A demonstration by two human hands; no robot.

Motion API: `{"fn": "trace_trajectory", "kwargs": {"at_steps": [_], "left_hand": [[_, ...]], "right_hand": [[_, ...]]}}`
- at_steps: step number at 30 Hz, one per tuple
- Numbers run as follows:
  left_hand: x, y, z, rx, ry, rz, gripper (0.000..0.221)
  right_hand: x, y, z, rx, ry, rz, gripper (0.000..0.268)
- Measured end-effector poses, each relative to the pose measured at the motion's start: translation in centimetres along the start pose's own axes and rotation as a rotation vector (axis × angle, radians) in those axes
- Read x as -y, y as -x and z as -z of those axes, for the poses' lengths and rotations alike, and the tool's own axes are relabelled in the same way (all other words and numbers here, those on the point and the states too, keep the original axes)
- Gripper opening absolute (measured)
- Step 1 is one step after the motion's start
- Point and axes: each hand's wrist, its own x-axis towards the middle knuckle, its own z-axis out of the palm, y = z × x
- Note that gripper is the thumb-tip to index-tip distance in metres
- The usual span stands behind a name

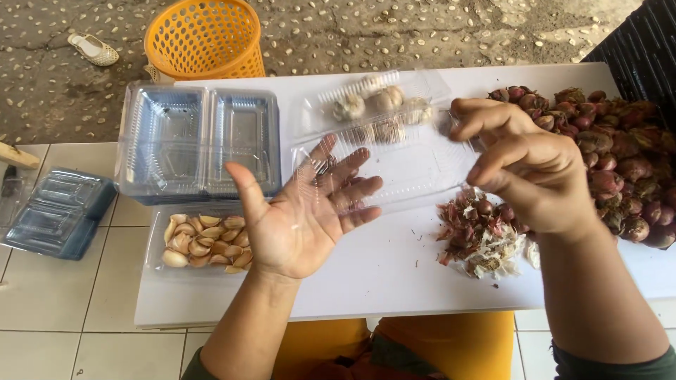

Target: Peeling shallots and sorting them into plastic containers on a table.

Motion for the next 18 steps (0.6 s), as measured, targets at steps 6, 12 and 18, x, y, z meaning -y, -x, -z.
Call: {"fn": "trace_trajectory", "kwargs": {"at_steps": [6, 12, 18], "left_hand": [[0.0, 0.0, -0.3, -0.406, -0.413, -0.09, 0.053], [0.9, 0.0, 0.1, -0.515, -0.461, -0.252, 0.051], [0.2, 0.3, -0.1, -0.664, -0.577, -0.333, 0.06]], "right_hand": [[-2.3, 0.9, 3.6, 0.189, -0.082, -0.09, 0.017], [-6.3, 0.6, 0.7, -0.208, -0.453, -0.454, 0.047], [-9.8, -0.9, -6.3, 0.12, 0.342, -0.188, 0.049]]}}
